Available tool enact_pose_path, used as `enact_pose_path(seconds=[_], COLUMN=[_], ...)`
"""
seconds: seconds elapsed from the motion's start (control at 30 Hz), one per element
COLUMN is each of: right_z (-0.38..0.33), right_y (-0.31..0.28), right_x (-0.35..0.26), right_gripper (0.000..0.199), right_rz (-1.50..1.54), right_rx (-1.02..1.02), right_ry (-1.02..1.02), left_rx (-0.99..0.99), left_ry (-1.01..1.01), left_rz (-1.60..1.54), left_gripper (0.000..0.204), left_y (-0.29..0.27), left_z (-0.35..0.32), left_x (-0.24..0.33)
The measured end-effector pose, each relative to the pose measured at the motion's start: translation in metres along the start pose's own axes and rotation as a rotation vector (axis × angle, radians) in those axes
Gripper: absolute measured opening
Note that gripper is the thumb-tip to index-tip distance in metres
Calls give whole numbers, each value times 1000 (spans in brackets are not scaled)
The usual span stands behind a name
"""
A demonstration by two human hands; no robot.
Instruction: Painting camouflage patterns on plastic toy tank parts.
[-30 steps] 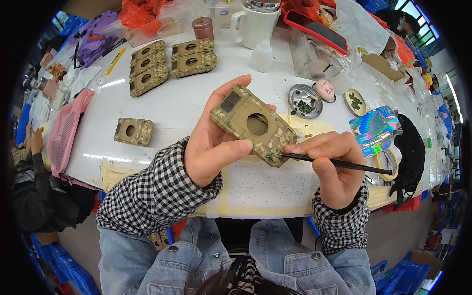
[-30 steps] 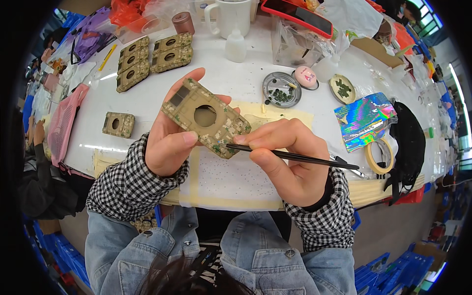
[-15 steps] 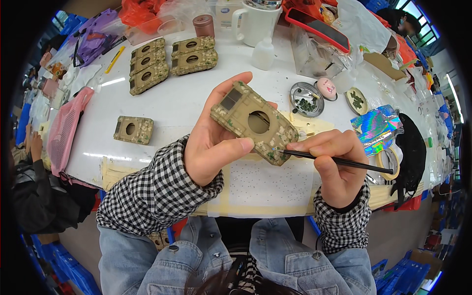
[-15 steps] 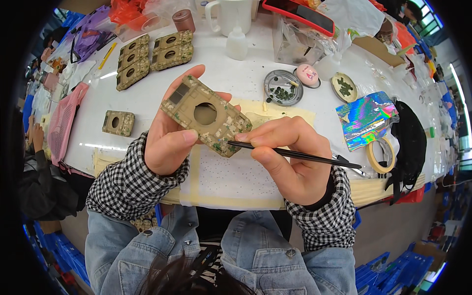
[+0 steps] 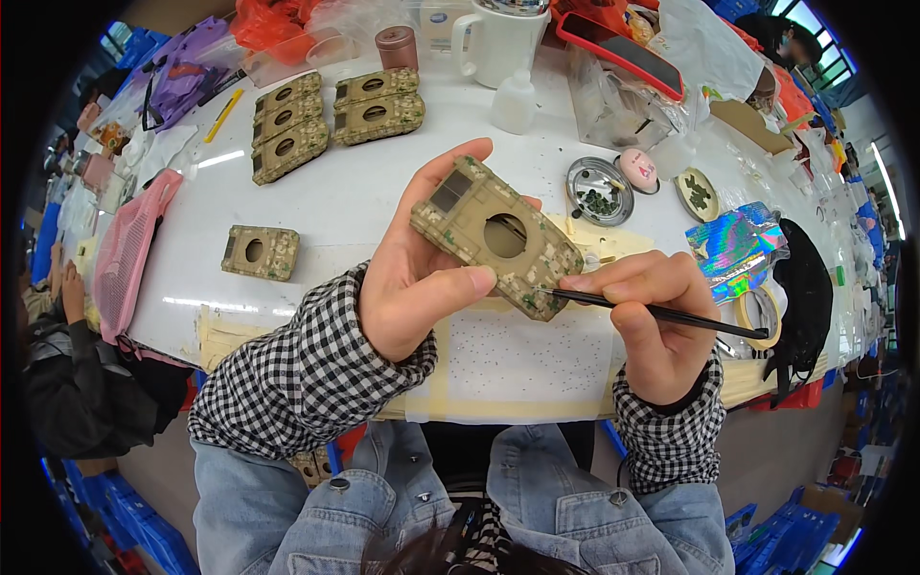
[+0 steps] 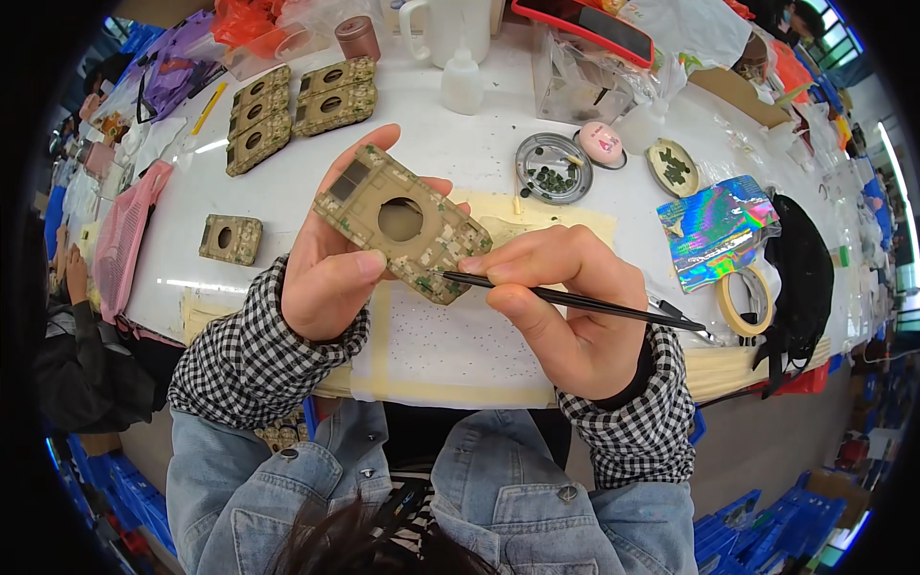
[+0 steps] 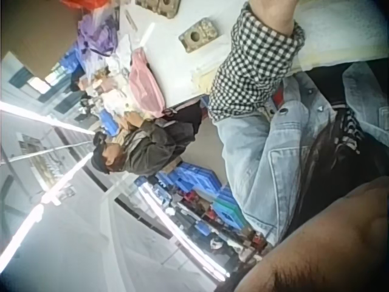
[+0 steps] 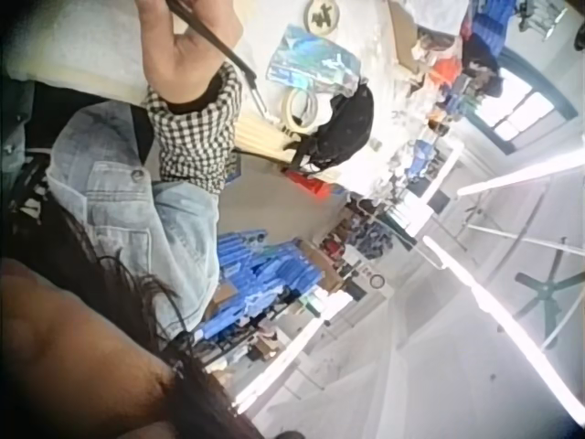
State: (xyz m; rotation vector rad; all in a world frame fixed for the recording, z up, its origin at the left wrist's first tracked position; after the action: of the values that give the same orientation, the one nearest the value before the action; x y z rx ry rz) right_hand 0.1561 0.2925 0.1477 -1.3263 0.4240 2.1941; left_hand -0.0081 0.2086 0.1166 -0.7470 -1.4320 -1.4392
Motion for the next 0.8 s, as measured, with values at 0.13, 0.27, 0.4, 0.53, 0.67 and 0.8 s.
enact_pose_path(seconds=[0.13, 0.27, 0.4, 0.53, 0.67, 0.8], right_z=[0, -1, -1, -1, -1, 0], right_y=[0, 0, 0, 1, 1, 2], right_x=[1, 1, 0, 1, 1, -1], right_gripper=[12, 13, 13, 14, 15, 15], right_rz=[-1, -6, -2, -50, -96, -132], right_rx=[8, 15, 28, 26, 20, 11], right_ry=[-3, -11, -8, -20, -35, -65], left_rx=[7, 10, 25, 32, 33, 30], left_ry=[-29, -129, -247, -260, -264, -256], left_rz=[-3, -92, -181, -201, -212, -222], left_gripper=[91, 86, 77, 73, 73, 72], left_y=[0, -1, -5, -7, -6, -6], left_z=[0, -1, -3, -3, -2, -2], left_x=[-1, -3, -12, -15, -15, -15])
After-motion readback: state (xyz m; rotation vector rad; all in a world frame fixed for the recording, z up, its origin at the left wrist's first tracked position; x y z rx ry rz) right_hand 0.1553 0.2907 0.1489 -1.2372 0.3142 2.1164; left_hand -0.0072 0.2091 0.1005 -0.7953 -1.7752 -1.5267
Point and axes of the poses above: each hand's wrist, its own z-axis towards the middle knuckle, its own y-axis out of the palm, x = y × z, the point moved 5 cm from there along z, towards the middle knuckle, and after that the axes turned 5 degrees about z, right-handed, at the moved point
